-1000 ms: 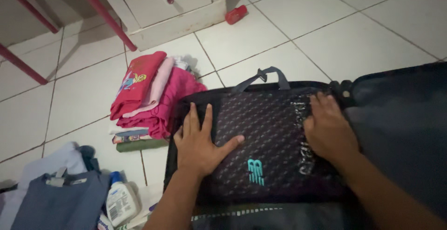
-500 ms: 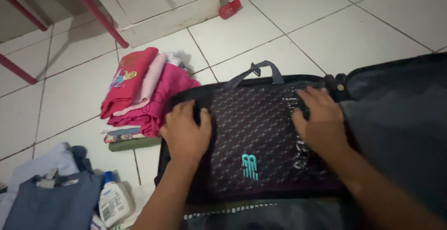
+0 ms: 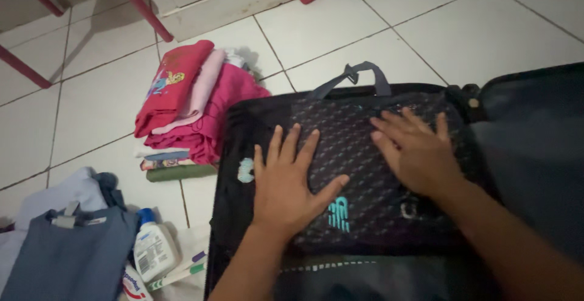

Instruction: The person packs a suitcase by placing a folded pair of shorts inside. They then place toiletries including shampoo, lotion, toothpaste, and a toothbrush into a clear plastic bag and put the bag into the suitcase.

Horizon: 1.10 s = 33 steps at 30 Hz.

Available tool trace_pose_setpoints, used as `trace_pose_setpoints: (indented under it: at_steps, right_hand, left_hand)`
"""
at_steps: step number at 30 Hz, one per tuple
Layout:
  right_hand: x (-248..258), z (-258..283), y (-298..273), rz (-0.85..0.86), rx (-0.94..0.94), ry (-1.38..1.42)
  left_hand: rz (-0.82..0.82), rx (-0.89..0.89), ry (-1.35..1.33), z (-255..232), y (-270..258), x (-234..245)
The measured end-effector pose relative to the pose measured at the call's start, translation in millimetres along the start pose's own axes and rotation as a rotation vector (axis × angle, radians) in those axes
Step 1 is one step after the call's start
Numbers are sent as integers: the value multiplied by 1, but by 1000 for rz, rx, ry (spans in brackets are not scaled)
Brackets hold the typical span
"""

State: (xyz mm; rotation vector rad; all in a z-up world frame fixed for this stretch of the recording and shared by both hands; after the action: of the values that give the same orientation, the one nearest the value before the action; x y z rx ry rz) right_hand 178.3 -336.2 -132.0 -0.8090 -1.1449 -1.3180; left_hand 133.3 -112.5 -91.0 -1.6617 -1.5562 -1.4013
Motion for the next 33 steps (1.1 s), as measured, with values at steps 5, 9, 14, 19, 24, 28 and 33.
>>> trace_pose_setpoints:
  at_steps: [5, 9, 14, 19, 24, 28, 33]
  right_hand:
    - [-12, -21, 11, 74, -123, -8]
    - [-9, -30, 13, 69, -161, 45]
    - [-11, -34, 11, 8, -121, 54]
    - [-3, -29, 7, -74, -68, 57]
    - [20, -9, 4, -188, -66, 146]
    - [21, 3, 8, -64, -115, 173]
    - [4, -5, 7, 83, -307, 120]
  left_hand:
    - [-1, 37, -24, 4, 3, -2]
    - [34, 65, -23, 8, 4, -2]
    - [84, 86, -31, 8, 5, -1]
    - [110, 109, -53, 6, 5, 5]
    - [67, 195, -88, 15, 14, 5]
    - [-122, 113, 68, 29, 30, 8]
    - [-121, 170, -17, 53, 32, 0]
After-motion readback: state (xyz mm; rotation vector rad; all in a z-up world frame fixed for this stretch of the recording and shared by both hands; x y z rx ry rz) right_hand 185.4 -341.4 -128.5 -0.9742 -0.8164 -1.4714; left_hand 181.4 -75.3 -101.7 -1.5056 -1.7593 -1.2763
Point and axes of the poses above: each hand's wrist, its own y-axis towards the middle knuckle, its own x-axis out of the back of the hand, z = x × y, the point moved 6 cm from there along y, towards the middle knuckle, and after that the axes turned 1 degree about z, right-handed, at the moved point
